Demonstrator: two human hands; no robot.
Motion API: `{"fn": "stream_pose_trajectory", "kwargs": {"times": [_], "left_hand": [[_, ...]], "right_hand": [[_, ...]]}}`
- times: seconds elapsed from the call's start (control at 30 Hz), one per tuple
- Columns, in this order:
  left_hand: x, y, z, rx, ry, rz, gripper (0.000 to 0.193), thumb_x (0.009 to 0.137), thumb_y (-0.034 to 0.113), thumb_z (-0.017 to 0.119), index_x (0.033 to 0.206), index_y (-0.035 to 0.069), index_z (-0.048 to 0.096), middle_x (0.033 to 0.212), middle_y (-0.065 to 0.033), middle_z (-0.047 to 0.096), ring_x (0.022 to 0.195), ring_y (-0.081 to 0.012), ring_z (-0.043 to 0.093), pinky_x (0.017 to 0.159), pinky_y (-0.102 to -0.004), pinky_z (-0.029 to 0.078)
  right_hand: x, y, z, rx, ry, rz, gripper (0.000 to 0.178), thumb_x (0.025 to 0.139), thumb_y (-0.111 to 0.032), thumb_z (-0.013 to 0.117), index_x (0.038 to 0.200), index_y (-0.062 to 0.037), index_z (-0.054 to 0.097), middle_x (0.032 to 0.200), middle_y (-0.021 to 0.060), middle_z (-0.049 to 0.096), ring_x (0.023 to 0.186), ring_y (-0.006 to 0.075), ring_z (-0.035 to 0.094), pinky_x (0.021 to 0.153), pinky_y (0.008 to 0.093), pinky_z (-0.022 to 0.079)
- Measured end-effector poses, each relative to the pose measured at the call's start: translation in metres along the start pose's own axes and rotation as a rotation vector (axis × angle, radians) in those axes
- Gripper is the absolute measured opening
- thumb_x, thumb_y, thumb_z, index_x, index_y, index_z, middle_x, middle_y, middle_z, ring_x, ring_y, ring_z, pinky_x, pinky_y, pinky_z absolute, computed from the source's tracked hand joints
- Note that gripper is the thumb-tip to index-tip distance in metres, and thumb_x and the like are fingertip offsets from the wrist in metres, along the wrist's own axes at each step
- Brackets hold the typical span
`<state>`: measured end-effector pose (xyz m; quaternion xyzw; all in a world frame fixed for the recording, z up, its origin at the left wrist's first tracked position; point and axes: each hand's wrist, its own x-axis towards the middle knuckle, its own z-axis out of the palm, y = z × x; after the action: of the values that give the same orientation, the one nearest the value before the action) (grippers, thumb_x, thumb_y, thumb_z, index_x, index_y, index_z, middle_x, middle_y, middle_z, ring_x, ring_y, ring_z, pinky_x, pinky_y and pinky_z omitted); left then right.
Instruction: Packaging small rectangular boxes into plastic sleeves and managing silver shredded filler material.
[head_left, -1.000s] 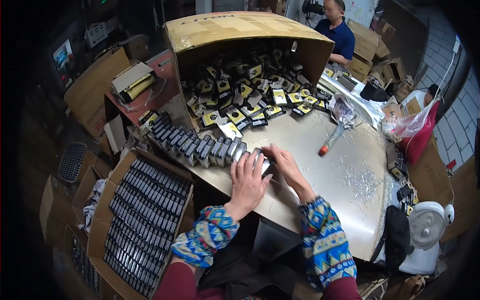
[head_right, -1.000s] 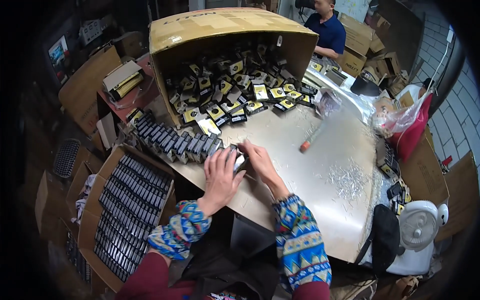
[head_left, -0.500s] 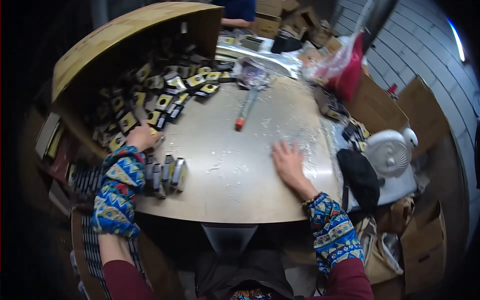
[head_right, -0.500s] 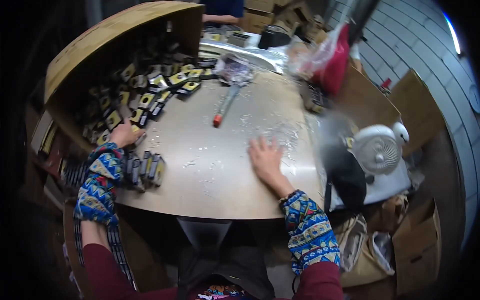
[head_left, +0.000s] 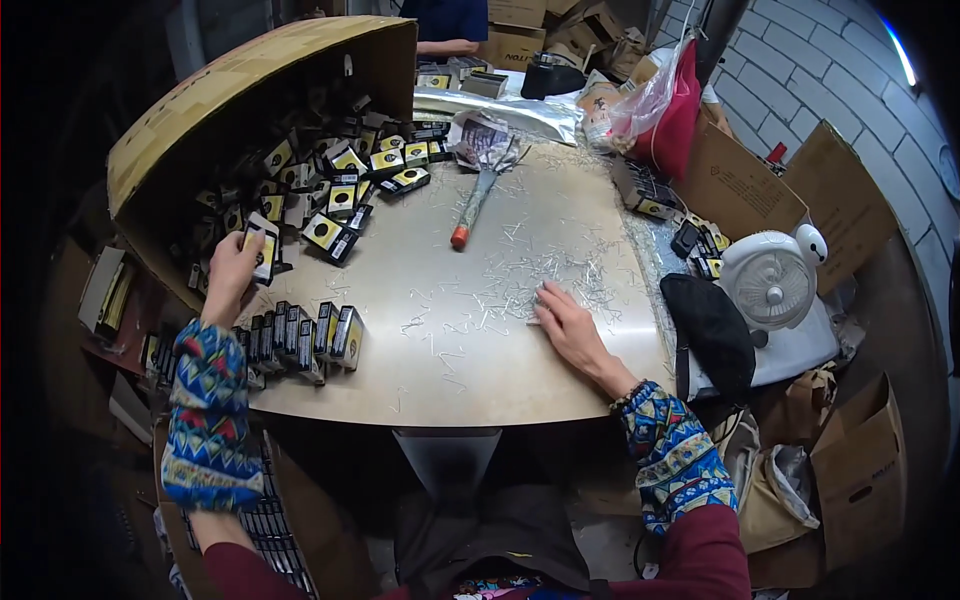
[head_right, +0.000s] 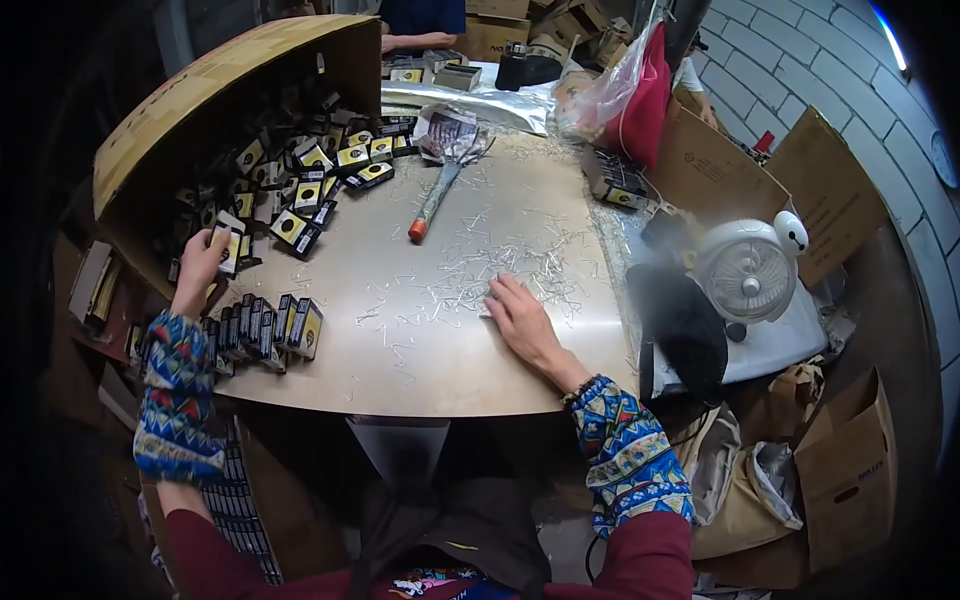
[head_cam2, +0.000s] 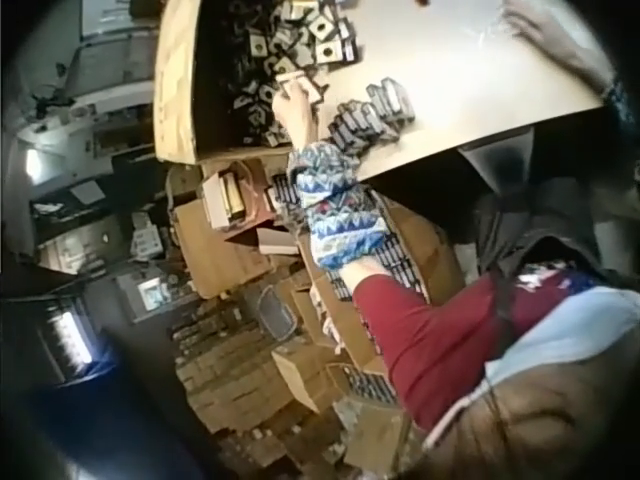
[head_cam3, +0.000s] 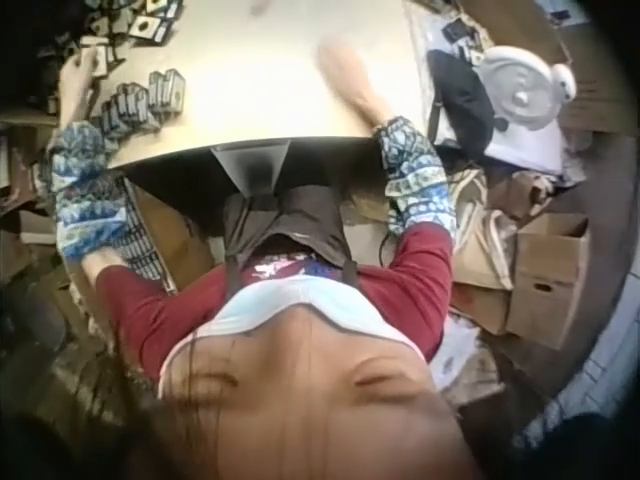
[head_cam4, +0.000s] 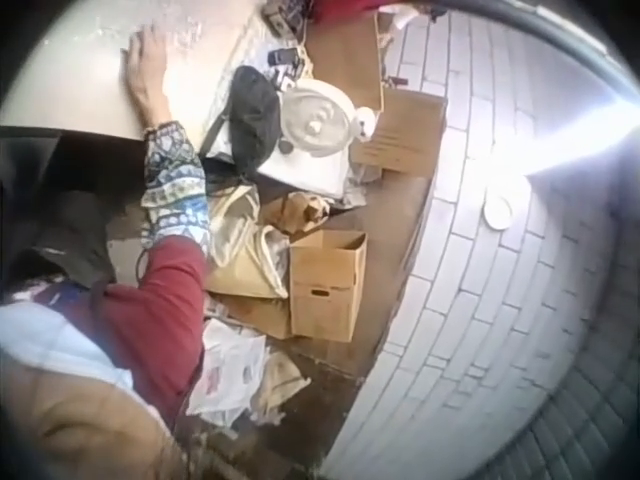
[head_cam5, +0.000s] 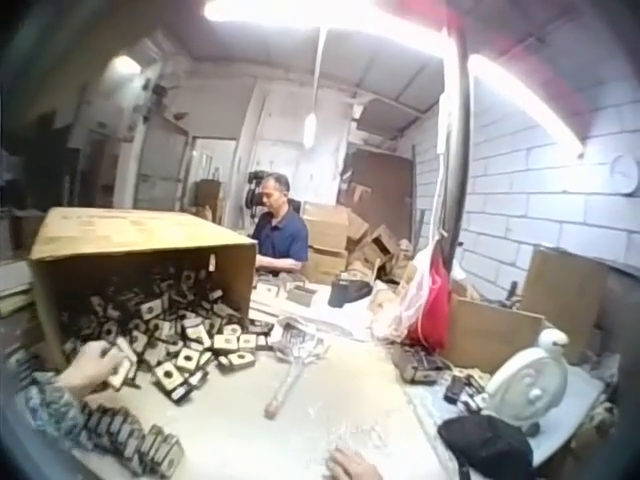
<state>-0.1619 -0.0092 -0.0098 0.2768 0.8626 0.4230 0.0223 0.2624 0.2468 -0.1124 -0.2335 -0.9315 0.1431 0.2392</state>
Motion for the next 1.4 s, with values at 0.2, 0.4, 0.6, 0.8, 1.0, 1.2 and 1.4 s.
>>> {"fn": "stream_pose_trajectory", "kwargs": {"times": [0.2, 0.4, 0.6, 0.8, 1.0, 1.2, 1.4], "left_hand": [[-0.102, 0.044, -0.014, -0.601, -0.187, -0.242, 0.025, 0.098, 0.030, 0.050, 0.101, 0.008, 0.061, 0.079, 0.0014, 0.062, 0.063, -0.0048, 0.057, 0.056, -0.0196, 0.047], [-0.223, -0.005, -0.008, -1.008, -0.308, -0.498, 0.035, 0.096, 0.036, 0.053, 0.109, 0.004, 0.058, 0.087, -0.0026, 0.064, 0.070, -0.0079, 0.062, 0.057, -0.0222, 0.053], [-0.287, -0.015, 0.035, -1.033, -0.343, -0.740, 0.032, 0.096, 0.040, 0.052, 0.094, 0.009, 0.057, 0.060, -0.0001, 0.055, 0.044, -0.0121, 0.053, 0.037, -0.0258, 0.042], [-0.328, -0.038, 0.058, -1.314, -0.413, -0.745, 0.028, 0.097, 0.029, 0.053, 0.118, 0.011, 0.056, 0.102, 0.0020, 0.064, 0.092, -0.0110, 0.062, 0.078, -0.0289, 0.053], [-0.357, -0.047, 0.068, -1.192, -0.536, -0.825, 0.021, 0.099, 0.021, 0.045, 0.118, 0.013, 0.048, 0.109, -0.0037, 0.057, 0.099, -0.0146, 0.060, 0.076, -0.0382, 0.056], [-0.396, -0.075, 0.112, -0.802, -0.630, -0.661, 0.022, 0.092, 0.012, 0.058, 0.113, 0.007, 0.054, 0.096, -0.0019, 0.060, 0.080, -0.0066, 0.056, 0.065, -0.0212, 0.046], [-0.415, -0.050, 0.133, -0.980, -0.698, -0.824, 0.022, 0.089, 0.009, 0.059, 0.110, 0.007, 0.054, 0.102, -0.0004, 0.061, 0.088, -0.0053, 0.055, 0.068, -0.0199, 0.045]], "right_hand": [[0.021, 0.025, 0.001, -0.327, -0.062, 0.266, 0.045, 0.098, -0.036, 0.041, 0.133, -0.0083, 0.049, 0.143, 0.0213, 0.039, 0.132, 0.0465, 0.031, 0.107, 0.0635, 0.020], [0.020, 0.003, 0.009, -0.300, -0.027, 0.193, 0.037, 0.097, -0.026, 0.046, 0.125, -0.0045, 0.052, 0.139, 0.0194, 0.043, 0.131, 0.0470, 0.033, 0.104, 0.0608, 0.029], [-0.002, -0.013, 0.012, 0.203, -0.008, -0.102, 0.027, 0.090, -0.006, 0.055, 0.117, -0.0007, 0.057, 0.129, 0.0209, 0.052, 0.121, 0.0369, 0.050, 0.100, 0.0396, 0.043], [-0.015, -0.041, 0.009, -0.010, -0.064, -0.167, 0.030, 0.092, -0.014, 0.057, 0.120, -0.0020, 0.058, 0.131, 0.0181, 0.053, 0.126, 0.0344, 0.047, 0.107, 0.0396, 0.037], [-0.017, -0.049, 0.007, 0.121, -0.092, -0.149, 0.032, 0.093, -0.012, 0.056, 0.123, -0.0009, 0.057, 0.133, 0.0229, 0.051, 0.125, 0.0360, 0.049, 0.106, 0.0382, 0.038], [-0.007, -0.075, 0.031, 0.084, -0.077, -0.079, 0.044, 0.097, -0.026, 0.050, 0.136, -0.0054, 0.047, 0.148, 0.0232, 0.032, 0.140, 0.0384, 0.024, 0.114, 0.0439, 0.021], [-0.039, -0.147, 0.056, -0.050, -0.164, -0.232, 0.044, 0.097, -0.030, 0.046, 0.134, -0.0065, 0.047, 0.142, 0.0249, 0.038, 0.134, 0.0403, 0.032, 0.110, 0.0512, 0.026]]}}
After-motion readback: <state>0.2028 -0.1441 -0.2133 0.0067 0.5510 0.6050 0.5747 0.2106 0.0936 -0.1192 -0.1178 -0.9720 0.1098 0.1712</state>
